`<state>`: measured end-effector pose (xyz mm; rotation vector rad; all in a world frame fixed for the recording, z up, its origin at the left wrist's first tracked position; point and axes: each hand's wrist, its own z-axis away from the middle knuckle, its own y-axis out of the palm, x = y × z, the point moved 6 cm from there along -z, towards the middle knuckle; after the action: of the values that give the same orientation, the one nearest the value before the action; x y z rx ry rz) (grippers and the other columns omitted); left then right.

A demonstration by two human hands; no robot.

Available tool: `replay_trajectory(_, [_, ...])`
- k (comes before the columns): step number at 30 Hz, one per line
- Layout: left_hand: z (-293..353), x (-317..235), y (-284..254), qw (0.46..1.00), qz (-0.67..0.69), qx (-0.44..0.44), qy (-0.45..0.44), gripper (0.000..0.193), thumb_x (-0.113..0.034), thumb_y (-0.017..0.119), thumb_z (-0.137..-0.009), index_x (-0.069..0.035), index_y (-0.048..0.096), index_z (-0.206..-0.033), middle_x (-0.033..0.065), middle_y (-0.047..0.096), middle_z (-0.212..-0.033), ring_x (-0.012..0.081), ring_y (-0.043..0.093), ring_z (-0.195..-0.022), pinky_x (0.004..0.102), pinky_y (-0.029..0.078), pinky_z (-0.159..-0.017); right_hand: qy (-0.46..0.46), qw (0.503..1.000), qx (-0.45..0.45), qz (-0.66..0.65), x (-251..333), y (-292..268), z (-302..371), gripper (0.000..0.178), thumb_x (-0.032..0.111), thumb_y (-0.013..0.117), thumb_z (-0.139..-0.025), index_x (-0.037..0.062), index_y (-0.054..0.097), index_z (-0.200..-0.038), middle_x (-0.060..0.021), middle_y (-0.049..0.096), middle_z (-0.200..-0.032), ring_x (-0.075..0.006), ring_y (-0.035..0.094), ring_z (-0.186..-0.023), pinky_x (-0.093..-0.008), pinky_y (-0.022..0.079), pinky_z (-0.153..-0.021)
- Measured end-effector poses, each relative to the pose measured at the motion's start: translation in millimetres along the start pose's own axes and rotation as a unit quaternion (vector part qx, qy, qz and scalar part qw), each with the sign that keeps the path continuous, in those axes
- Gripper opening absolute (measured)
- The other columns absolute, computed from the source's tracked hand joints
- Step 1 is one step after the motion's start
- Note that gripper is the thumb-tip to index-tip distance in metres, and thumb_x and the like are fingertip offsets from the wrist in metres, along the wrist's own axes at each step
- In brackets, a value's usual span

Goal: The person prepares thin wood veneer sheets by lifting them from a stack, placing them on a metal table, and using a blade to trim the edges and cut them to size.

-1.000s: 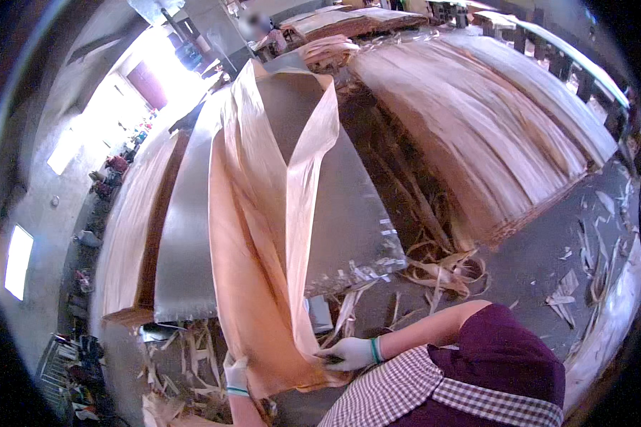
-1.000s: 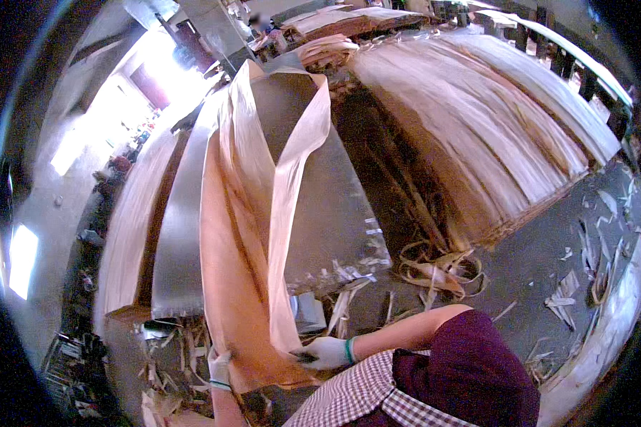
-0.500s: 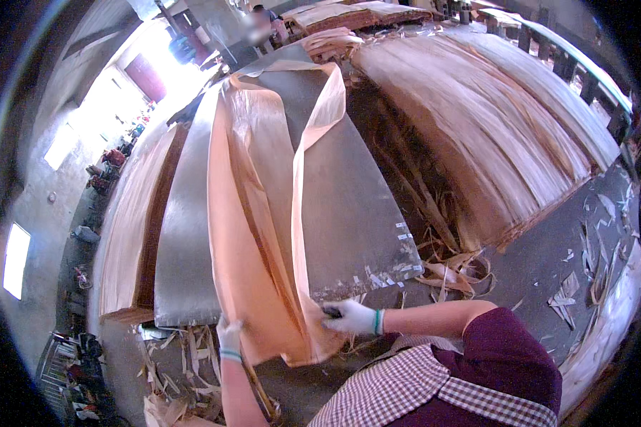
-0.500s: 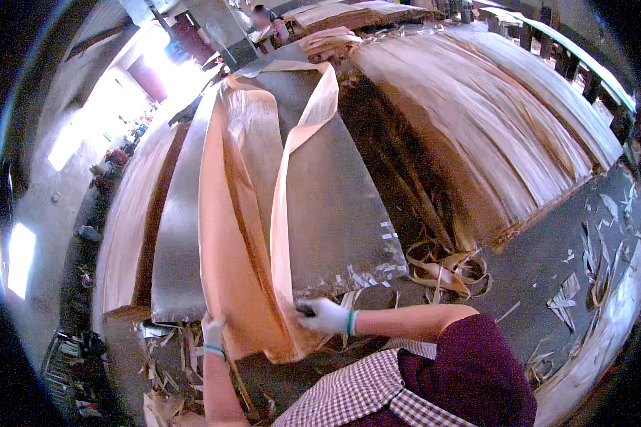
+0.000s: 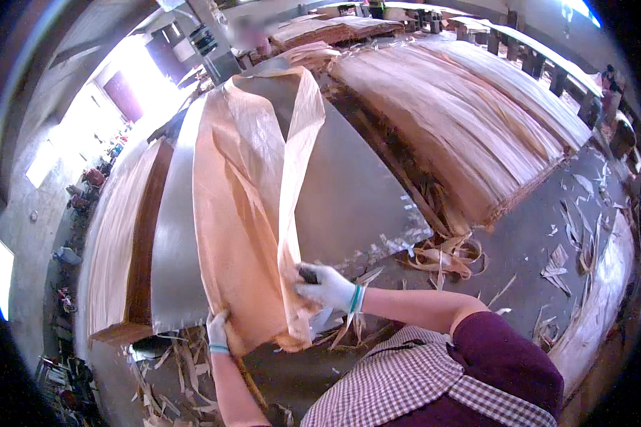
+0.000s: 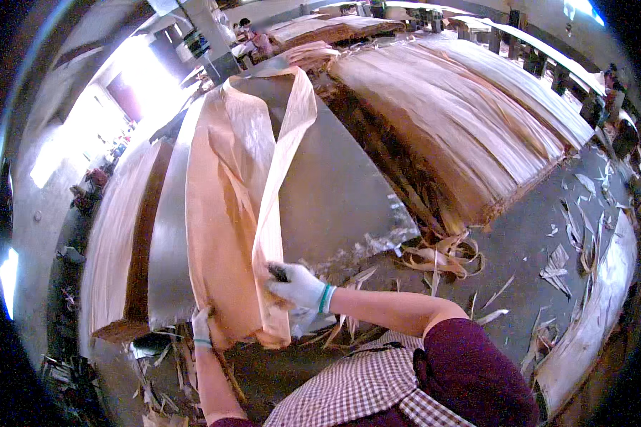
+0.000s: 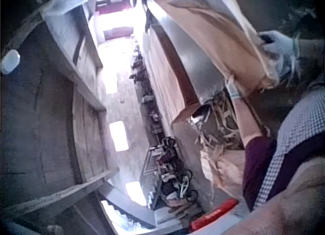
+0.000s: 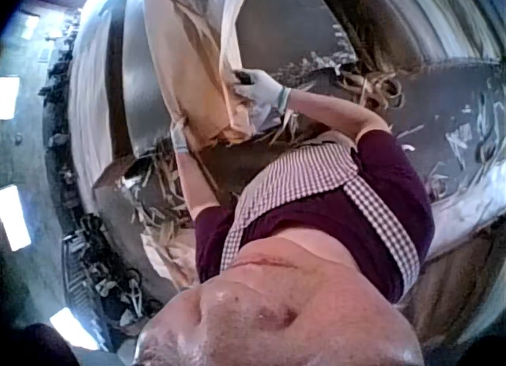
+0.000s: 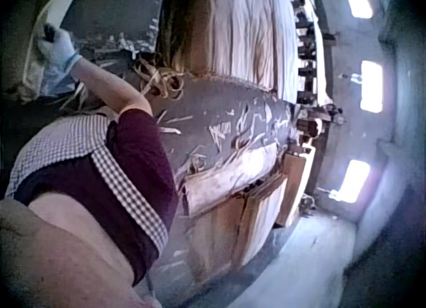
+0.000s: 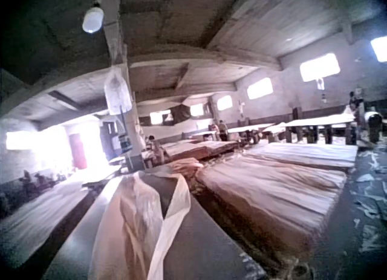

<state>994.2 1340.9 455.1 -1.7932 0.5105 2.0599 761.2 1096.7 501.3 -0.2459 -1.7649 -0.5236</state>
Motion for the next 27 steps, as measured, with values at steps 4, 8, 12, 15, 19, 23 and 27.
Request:
replay_trajectory(4, [89.9, 9.8, -113.0, 1.000, -0.018, -0.020, -0.015, 0.040, -0.004, 0.057, -0.074, 0.003, 0.057, -0.114, 0.0074, 0.062, -0.099, 0.0183, 0.061, -0.082, 0.0296, 0.050, -0.074, 0.020, 0.983, 0.156, 0.094, 9.6, 105.5, 63.1, 0.036, 0.020, 0.061, -0.086, 0.0011, 0.053, -0.115, -0.0091, 0.062, -0.073, -0.0123, 0.058, -0.063, -0.0295, 0.050, -0.059])
replay_trajectory(8, [156.4, 13.7, -170.8, 0.998, -0.052, -0.034, -0.019, 0.044, -0.003, 0.060, -0.071, 0.004, 0.056, -0.115, 0.0084, 0.062, -0.102, 0.0188, 0.061, -0.084, 0.0295, 0.050, -0.076, 0.055, 0.954, 0.259, 0.139, 8.1, 161.4, 113.8, 0.047, 0.020, 0.060, -0.086, 0.0031, 0.048, -0.128, -0.0214, 0.065, -0.085, -0.0163, 0.063, -0.072, -0.0324, 0.050, -0.069])
replay_trajectory(12, [177.2, 19.6, -206.3, 0.994, -0.069, -0.063, -0.049, 0.048, -0.001, 0.062, -0.070, 0.004, 0.054, -0.117, 0.0098, 0.062, -0.106, 0.0198, 0.062, -0.089, 0.0298, 0.050, -0.080, 0.070, 0.949, 0.283, 0.118, -8.5, 175.3, 127.0, 0.048, 0.018, 0.061, -0.085, 0.0010, 0.048, -0.128, -0.0205, 0.065, -0.093, -0.0168, 0.063, -0.079, -0.0315, 0.050, -0.075])
replay_trajectory(15, [160.8, 13.7, -197.2, 0.998, -0.036, -0.039, -0.041, 0.047, -0.001, 0.061, -0.071, 0.004, 0.054, -0.117, 0.0099, 0.062, -0.106, 0.0198, 0.062, -0.091, 0.0301, 0.050, -0.082, 0.041, 0.965, 0.246, 0.083, -13.3, 159.5, 114.2, 0.050, 0.017, 0.063, -0.084, -0.0018, 0.047, -0.128, -0.0172, 0.065, -0.101, -0.0120, 0.059, -0.088, -0.0284, 0.048, -0.079])
replay_trajectory(19, [99.9, 3.6, -157.1, 0.999, -0.030, -0.027, -0.031, 0.044, 0.000, 0.059, -0.072, 0.004, 0.055, -0.115, 0.0095, 0.062, -0.105, 0.0188, 0.061, -0.090, 0.0293, 0.050, -0.080, 0.104, 0.977, 0.184, 0.043, -37.9, 113.2, 64.8, 0.053, 0.019, 0.067, -0.084, -0.0040, 0.047, -0.127, -0.0028, 0.064, -0.104, -0.0065, 0.052, -0.092, -0.0258, 0.046, -0.082])
replay_trajectory(23, [-4.9, -14.0, -93.6, 0.998, -0.060, -0.026, -0.016, 0.040, -0.001, 0.059, -0.074, 0.005, 0.056, -0.113, 0.0092, 0.063, -0.102, 0.0178, 0.061, -0.087, 0.0287, 0.050, -0.077, 0.146, 0.984, 0.091, -0.042, -41.4, 49.0, -13.7, 0.050, 0.019, 0.065, -0.086, -0.0016, 0.046, -0.128, -0.0047, 0.063, -0.097, -0.0100, 0.055, -0.090, -0.0271, 0.049, -0.077])
replay_trajectory(27, [-157.0, -24.8, -17.7, 0.999, -0.022, -0.025, 0.009, 0.037, -0.007, 0.064, -0.074, 0.004, 0.058, -0.109, 0.0098, 0.063, -0.097, 0.0205, 0.061, -0.083, 0.0309, 0.051, -0.077, 0.103, 0.994, -0.017, -0.044, -39.9, -33.5, -123.7, 0.028, 0.015, 0.065, -0.086, 0.0017, 0.059, -0.110, 0.0015, 0.062, -0.087, -0.0076, 0.055, -0.073, -0.0274, 0.049, -0.064])
